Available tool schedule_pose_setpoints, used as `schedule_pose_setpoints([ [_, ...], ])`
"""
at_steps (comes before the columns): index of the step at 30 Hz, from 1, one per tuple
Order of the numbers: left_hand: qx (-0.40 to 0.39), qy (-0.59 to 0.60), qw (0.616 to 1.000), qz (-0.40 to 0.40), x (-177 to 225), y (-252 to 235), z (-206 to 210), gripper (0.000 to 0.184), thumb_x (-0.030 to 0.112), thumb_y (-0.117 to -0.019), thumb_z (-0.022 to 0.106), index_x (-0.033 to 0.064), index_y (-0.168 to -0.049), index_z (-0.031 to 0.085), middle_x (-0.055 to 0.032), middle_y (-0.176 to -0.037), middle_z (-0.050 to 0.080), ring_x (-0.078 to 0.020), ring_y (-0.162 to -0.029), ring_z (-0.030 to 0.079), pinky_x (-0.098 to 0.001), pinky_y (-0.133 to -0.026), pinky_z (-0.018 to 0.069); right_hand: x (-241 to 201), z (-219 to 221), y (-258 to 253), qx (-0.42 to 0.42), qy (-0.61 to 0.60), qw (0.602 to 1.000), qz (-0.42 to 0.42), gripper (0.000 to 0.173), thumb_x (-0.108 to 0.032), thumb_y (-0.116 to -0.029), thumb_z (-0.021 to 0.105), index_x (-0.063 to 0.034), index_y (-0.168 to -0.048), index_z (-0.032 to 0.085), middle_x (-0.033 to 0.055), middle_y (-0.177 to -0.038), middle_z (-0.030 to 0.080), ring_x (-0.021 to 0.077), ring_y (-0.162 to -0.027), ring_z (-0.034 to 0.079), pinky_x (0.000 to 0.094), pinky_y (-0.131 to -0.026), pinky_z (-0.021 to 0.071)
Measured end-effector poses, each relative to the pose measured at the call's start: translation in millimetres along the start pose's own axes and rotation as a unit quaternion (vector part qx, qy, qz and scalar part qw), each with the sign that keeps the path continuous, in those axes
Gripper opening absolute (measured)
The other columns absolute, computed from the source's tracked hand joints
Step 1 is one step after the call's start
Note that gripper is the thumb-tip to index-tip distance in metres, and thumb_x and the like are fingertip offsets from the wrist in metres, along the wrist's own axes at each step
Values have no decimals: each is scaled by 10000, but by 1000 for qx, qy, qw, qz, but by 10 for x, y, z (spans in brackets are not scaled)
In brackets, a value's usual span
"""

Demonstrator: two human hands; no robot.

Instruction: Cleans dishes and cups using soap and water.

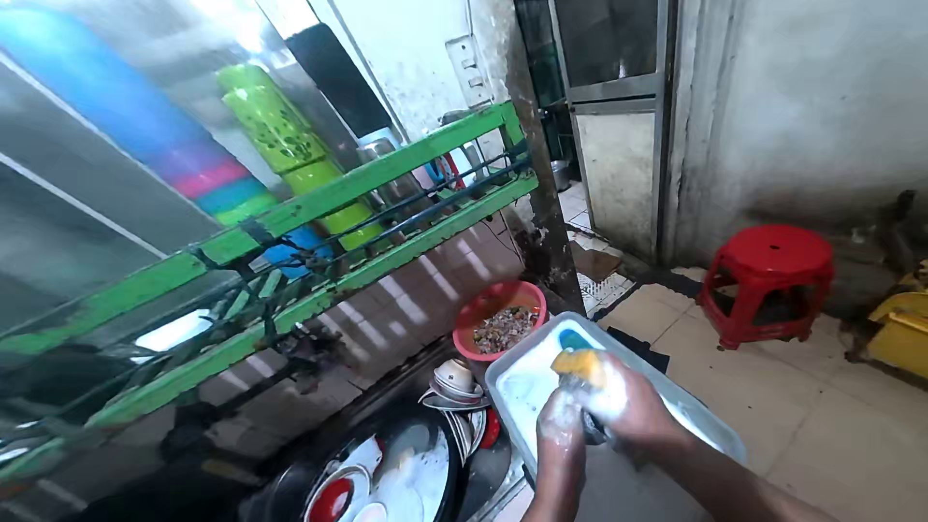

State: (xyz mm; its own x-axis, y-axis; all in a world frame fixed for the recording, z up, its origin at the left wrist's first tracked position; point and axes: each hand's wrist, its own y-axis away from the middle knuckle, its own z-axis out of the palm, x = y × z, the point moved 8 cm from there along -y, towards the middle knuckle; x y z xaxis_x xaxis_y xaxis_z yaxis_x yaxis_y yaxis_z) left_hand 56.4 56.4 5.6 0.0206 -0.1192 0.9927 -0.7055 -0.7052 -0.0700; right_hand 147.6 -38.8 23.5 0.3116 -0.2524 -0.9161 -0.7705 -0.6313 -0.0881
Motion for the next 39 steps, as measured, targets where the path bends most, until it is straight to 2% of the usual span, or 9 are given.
schedule_pose_setpoints([
  [4, 12, 29, 988, 152, 311, -104, -142, 279, 124, -1006, 468, 43, -860, 690, 7, -789, 670, -55, -778, 659, -264, -771, 578, 179, -212, -108, 49, -242, 966, 73, 497, -179, -932, 737, -122, -1388, 547, 42, -1084, 700, 111, -894, 678, 320, -767, 588],
  [11, 25, 263, 951, -161, -308, -204, 67, 432, 351, -1122, 278, 71, -1316, 543, -91, -1040, 650, -165, -922, 668, -373, -799, 584, -53, -50, -51, -24, -36, 999, 0, 480, -316, -900, 766, -60, -1282, 629, 104, -1065, 717, 195, -990, 694, 421, -903, 570],
  [15, -12, 39, 997, 64, -91, -316, -101, 452, 224, -1041, 397, -40, -1373, 555, -157, -1296, 619, -162, -1165, 605, -330, -1001, 504, 305, -27, -152, -77, -239, 960, 125, 465, -187, -987, 639, -64, -1414, 504, 107, -1080, 679, 158, -915, 680, 345, -820, 582],
  [20, -56, -215, 923, 315, 119, -95, 187, 493, 302, -968, 558, -75, -1268, 661, -258, -1336, 629, -377, -1299, 569, -526, -1125, 418, 389, 94, -132, -103, -145, 964, 199, 362, -189, -1043, 570, -14, -1359, 546, 159, -1171, 643, 214, -1034, 628, 404, -913, 520],
  [24, -55, 6, 998, -6, -118, -230, 69, 332, 94, -1075, 356, -66, -1115, 643, -99, -954, 686, -105, -880, 666, -271, -825, 561, -57, 232, 108, -169, 93, 981, -12, 458, -126, -971, 641, 22, -1393, 547, 248, -1353, 599, 380, -1283, 574, 545, -1081, 459],
  [27, -184, 124, 942, -250, -370, -302, 167, 393, 246, -1105, 334, 16, -1041, 647, -96, -838, 704, -185, -774, 702, -381, -710, 610, -162, 195, 401, -50, 148, 949, -273, 301, -180, -944, 679, -18, -1198, 680, 198, -1135, 712, 358, -1113, 684, 519, -953, 565],
  [32, -121, -65, 974, 179, -61, -264, 324, 503, 259, -1002, 440, -143, -1253, 608, -272, -1356, 590, -269, -1303, 554, -388, -1113, 432, 384, 19, -6, -32, -215, 963, 161, 324, -179, -1046, 567, 1, -1316, 558, 133, -1121, 644, 178, -986, 637, 350, -888, 537],
  [35, -162, -39, 982, 93, -140, -302, 364, 486, 240, -1043, 364, -119, -1297, 571, -206, -1292, 627, -192, -1201, 599, -340, -1051, 479, 81, 28, 101, -166, 68, 984, 18, 404, -108, -1015, 573, 59, -1382, 542, 276, -1346, 596, 400, -1288, 566, 568, -1090, 438],
  [39, -259, 91, 926, -261, -414, -252, 334, 530, 380, -1119, 250, 44, -1101, 659, -97, -872, 717, -186, -784, 708, -377, -697, 610, -189, 108, 439, -112, 299, 859, -399, 104, -66, -961, 622, -84, -1000, 717, 159, -968, 699, 380, -1012, 677, 549, -854, 570],
])
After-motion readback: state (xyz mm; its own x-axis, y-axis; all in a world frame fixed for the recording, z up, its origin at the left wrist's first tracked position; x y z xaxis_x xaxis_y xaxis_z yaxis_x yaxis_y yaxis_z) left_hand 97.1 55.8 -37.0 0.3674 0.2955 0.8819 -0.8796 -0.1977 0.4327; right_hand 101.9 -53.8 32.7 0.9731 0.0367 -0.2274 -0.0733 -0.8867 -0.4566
